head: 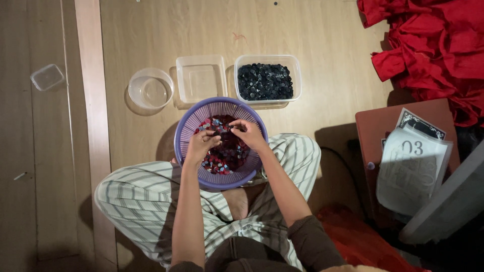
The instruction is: Sorting small black buttons from a mixed basket into a separate plastic container
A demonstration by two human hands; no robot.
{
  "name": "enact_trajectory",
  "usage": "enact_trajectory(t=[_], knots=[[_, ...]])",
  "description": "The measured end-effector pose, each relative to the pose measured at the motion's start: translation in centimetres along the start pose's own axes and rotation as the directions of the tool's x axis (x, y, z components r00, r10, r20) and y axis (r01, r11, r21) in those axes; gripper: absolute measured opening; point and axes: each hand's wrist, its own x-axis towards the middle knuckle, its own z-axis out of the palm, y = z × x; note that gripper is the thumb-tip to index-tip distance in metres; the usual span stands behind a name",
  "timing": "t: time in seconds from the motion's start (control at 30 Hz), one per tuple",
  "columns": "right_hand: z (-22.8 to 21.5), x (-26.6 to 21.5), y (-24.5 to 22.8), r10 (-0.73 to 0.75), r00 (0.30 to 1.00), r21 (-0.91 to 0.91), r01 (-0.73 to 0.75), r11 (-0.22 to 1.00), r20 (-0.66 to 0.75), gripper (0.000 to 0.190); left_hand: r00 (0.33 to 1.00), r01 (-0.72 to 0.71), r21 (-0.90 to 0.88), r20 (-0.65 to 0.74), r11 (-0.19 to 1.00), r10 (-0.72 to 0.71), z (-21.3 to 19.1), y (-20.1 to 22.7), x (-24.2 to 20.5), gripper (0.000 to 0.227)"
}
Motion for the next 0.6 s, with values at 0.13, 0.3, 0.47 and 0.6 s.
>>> enact_trajectory(t=[0.13,0.3,0.47,0.6], knots=[[0.0,0.4,1.0,0.035,0.999,0.009,-0.035,0.999,-0.028,0.027,1.0,-0.009,0.018,-0.013,1.0,0.009,0.4,1.4,0.3,0.039],[0.3,-0.9,-0.4,0.193,0.979,0.241,-0.173,0.955,-0.061,0.028,0.981,-0.116,0.341,-0.105,0.933,0.161,4.1,6.3,2.3,0.045],[0.3,0.4,2.6,0.17,0.982,0.175,-0.154,0.972,-0.081,0.026,0.947,-0.313,0.279,0.022,0.908,0.32,10.3,9.9,6.8,0.049],[0.3,0.9,3.4,0.149,0.982,0.133,-0.133,0.982,-0.115,0.027,0.981,-0.19,0.292,0.101,0.937,0.167,11.8,10.9,7.7,0.085]])
